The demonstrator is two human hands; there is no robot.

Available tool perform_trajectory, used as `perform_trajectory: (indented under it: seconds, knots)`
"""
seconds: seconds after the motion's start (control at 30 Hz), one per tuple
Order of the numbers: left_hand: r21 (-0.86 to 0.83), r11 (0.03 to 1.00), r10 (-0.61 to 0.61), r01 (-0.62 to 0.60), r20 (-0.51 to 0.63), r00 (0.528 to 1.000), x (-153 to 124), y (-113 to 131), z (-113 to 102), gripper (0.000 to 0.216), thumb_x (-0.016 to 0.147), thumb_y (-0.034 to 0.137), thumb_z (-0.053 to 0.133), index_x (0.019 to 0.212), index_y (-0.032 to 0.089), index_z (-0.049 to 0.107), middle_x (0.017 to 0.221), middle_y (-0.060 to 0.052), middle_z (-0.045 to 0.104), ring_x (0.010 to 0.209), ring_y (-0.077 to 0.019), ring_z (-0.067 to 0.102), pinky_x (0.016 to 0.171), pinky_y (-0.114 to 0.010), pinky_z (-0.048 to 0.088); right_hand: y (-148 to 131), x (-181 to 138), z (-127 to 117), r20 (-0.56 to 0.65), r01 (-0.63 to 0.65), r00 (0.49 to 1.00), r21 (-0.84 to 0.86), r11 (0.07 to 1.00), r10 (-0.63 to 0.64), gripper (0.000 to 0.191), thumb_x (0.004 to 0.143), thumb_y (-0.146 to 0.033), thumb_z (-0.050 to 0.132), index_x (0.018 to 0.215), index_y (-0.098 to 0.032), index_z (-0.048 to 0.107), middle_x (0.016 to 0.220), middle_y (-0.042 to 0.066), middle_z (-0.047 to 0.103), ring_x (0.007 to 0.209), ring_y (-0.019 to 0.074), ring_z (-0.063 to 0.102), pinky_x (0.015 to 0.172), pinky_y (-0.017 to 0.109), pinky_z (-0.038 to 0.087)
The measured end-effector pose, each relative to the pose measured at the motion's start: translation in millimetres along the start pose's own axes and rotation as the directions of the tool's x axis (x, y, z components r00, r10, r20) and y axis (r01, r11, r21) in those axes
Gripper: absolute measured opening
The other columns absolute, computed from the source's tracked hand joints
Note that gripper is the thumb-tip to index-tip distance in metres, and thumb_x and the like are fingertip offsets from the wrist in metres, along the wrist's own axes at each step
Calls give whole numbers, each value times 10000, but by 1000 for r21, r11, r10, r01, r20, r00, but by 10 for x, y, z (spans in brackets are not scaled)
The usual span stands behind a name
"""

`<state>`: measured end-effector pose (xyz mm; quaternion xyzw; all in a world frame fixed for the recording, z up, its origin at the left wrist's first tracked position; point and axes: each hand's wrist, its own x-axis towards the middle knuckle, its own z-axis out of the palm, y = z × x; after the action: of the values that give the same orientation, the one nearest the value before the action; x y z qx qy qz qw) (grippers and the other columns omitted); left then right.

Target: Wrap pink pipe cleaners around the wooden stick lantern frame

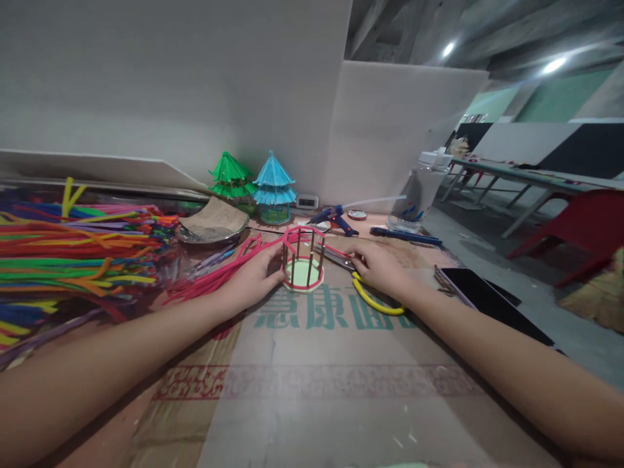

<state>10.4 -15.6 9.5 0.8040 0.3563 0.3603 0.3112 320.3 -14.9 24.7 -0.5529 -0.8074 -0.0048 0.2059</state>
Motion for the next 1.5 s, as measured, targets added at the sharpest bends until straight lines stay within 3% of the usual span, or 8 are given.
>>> perform_trajectory:
  seconds: [0.17, 0.37, 0.63, 0.77, 1.0, 1.23, 1.5]
  knots:
    - [-21, 1000, 6, -7, -32, 999, 15, -28, 0, 594, 872, 274, 591, 1435, 106, 508, 1400, -172, 657, 1311, -305, 632, 1212, -512, 447, -12, 6, -4, -8, -4, 1000, -9, 1000, 4, 242, 983, -144, 547, 1113, -165, 750, 1102, 115, 786, 974, 252, 688, 827, 330, 482]
    - [-94, 996, 2, -2, -9, 1000, 2, -136, 31, 883, 803, 237, 663, 1618, 169, 330, 1547, -142, 573, 1430, -301, 558, 1259, -491, 402, -6, 9, 11, -11, -21, 1000, -16, 1000, 20, 231, 981, -142, 562, 1124, -179, 740, 1092, 101, 786, 942, 240, 688, 799, 313, 471]
    - [80, 992, 95, -97, 35, 995, -6, -29, -1, 716, 873, 274, 680, 1540, 156, 448, 1562, -142, 557, 1418, -298, 566, 1257, -448, 403, -10, 12, 6, -1, -14, 1000, 1, 1000, 14, 245, 983, -137, 560, 1139, -182, 743, 1105, 100, 788, 995, 258, 695, 833, 335, 488]
    - [63, 989, 130, -133, 56, 990, 2, -33, -7, 616, 910, 276, 641, 1499, 171, 498, 1535, -126, 588, 1431, -290, 558, 1248, -434, 413, -16, 10, 0, 8, 2, 1000, -1, 1000, -2, 264, 986, -122, 548, 1165, -178, 734, 1154, 102, 783, 1057, 263, 696, 882, 340, 489]
    - [53, 993, 100, -105, 75, 992, -13, -73, 13, 682, 914, 378, 699, 1525, 196, 458, 1553, -133, 568, 1432, -291, 551, 1237, -455, 415, -52, 6, -26, 5, -2, 1000, -36, 999, 3, 228, 982, -122, 556, 1109, -177, 737, 1128, 100, 790, 1029, 264, 698, 853, 335, 486]
    - [126, 991, 35, -41, 54, 998, -20, 32, -13, 523, 894, 432, 737, 1317, 180, 560, 1287, -89, 691, 1184, -264, 660, 1087, -403, 501, -84, 5, -53, 9, 0, 1000, -59, 998, 1, 220, 977, -124, 563, 1082, -179, 748, 1111, 105, 790, 1004, 258, 701, 828, 325, 487]
    - [120, 991, 47, -56, 79, 996, -28, 30, -12, 534, 873, 438, 771, 1300, 195, 562, 1258, -78, 676, 1128, -248, 659, 1028, -371, 513, -32, 9, -16, 1, 18, 1000, -29, 999, -18, 244, 981, -130, 547, 1119, -177, 743, 1162, 112, 782, 1046, 263, 695, 888, 346, 499]
